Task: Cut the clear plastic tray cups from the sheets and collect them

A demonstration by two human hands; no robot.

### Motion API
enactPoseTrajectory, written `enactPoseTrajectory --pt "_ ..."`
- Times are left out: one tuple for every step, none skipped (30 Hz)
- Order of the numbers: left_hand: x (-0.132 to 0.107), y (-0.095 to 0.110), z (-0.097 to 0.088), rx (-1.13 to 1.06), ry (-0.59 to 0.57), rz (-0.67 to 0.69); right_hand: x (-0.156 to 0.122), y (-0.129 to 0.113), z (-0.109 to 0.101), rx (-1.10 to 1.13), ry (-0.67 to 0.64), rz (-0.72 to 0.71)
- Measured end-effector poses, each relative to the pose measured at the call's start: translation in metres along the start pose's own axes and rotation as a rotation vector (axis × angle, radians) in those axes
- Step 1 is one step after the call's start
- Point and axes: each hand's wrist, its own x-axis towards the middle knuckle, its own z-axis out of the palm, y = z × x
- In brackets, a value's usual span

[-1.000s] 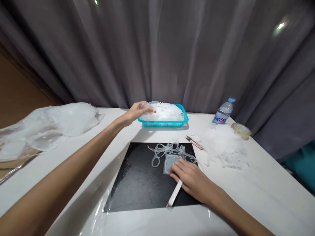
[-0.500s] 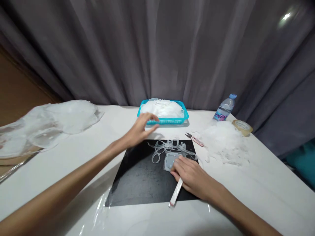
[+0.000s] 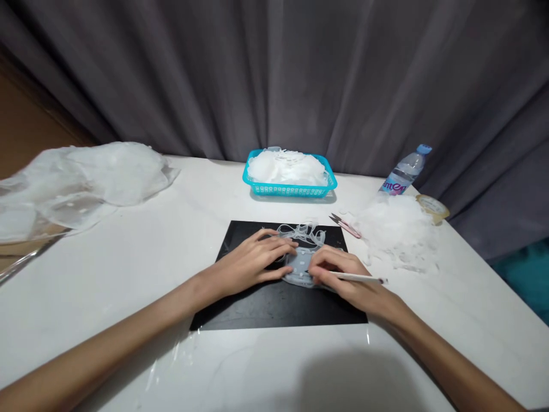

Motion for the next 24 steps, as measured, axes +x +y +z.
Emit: enactPoseTrajectory --pt "0.0 0.002 0.0 0.02 0.011 -0.012 0.001 0.001 0.002 -0.015 -0.003 -0.001" --pt "-0.001 0.004 0.001 0.031 0.022 -0.024 0.002 0.003 0.004 -0.014 -0.008 0.003" --pt "-0.002 0.007 0.003 0.029 0.034 -0.033 0.002 0.004 0.005 0.002 -0.021 0.014" --pt "-0.002 0.01 0.005 0.016 0.041 -0.039 0.002 0.005 0.005 0.023 -0.035 0.026" --pt "-0.003 0.013 0.007 -0.009 0.042 -0.045 0.001 0.006 0.005 0.041 -0.048 0.035" --pt "-0.003 0.015 0.009 -0.042 0.037 -0.05 0.0 0.007 0.003 0.047 -0.055 0.034" --pt "-0.003 0.017 0.011 -0.079 0.026 -0.059 -0.001 0.007 0.002 0.035 -0.059 0.024" --pt "-0.003 0.019 0.012 -0.115 0.011 -0.074 -0.001 0.006 0.001 0.008 -0.065 0.009" --pt "-0.003 0.019 0.013 -0.151 -0.005 -0.089 -0.002 0.006 -0.001 -0.024 -0.072 -0.01" --pt "-0.003 0.019 0.014 -0.184 -0.021 -0.105 -0.002 0.005 -0.002 -0.05 -0.082 -0.027" --pt "-0.003 0.019 0.015 -0.214 -0.033 -0.121 -0.003 0.005 -0.003 -0.065 -0.093 -0.039" --pt "-0.003 0.018 0.015 -0.242 -0.044 -0.136 -0.003 0.004 -0.004 -0.069 -0.105 -0.045" --pt "-0.003 0.017 0.015 -0.268 -0.052 -0.152 -0.003 0.004 -0.004 -0.066 -0.113 -0.047" --pt "-0.003 0.016 0.014 -0.29 -0.058 -0.167 -0.003 0.004 -0.005 -0.063 -0.119 -0.045" --pt "-0.003 0.016 0.014 -0.308 -0.063 -0.18 -0.003 0.004 -0.005 -0.064 -0.124 -0.042" --pt "-0.003 0.015 0.014 -0.324 -0.07 -0.193 -0.003 0.004 -0.005 -0.069 -0.129 -0.044" --pt "-0.003 0.015 0.014 -0.336 -0.077 -0.203 -0.004 0.003 -0.005 -0.077 -0.134 -0.049" --pt "-0.003 0.015 0.013 -0.344 -0.082 -0.211 -0.004 0.003 -0.005 -0.087 -0.138 -0.06" --pt "-0.002 0.016 0.013 -0.348 -0.085 -0.216 -0.004 0.004 -0.004 -0.098 -0.142 -0.077" --pt "-0.002 0.016 0.013 -0.351 -0.088 -0.219 -0.005 0.004 -0.004 -0.109 -0.144 -0.099" --pt "-0.001 0.016 0.012 -0.351 -0.089 -0.22 -0.005 0.004 -0.003 -0.123 -0.144 -0.123" --pt "0.0 0.017 0.012 -0.351 -0.091 -0.219 -0.006 0.005 -0.003 -0.14 -0.146 -0.146" --pt "0.0 0.017 0.012 -0.351 -0.093 -0.218 -0.006 0.006 -0.002 -0.158 -0.149 -0.169" --pt "0.001 0.017 0.011 -0.35 -0.097 -0.219 -0.006 0.006 -0.001 -0.178 -0.153 -0.192"
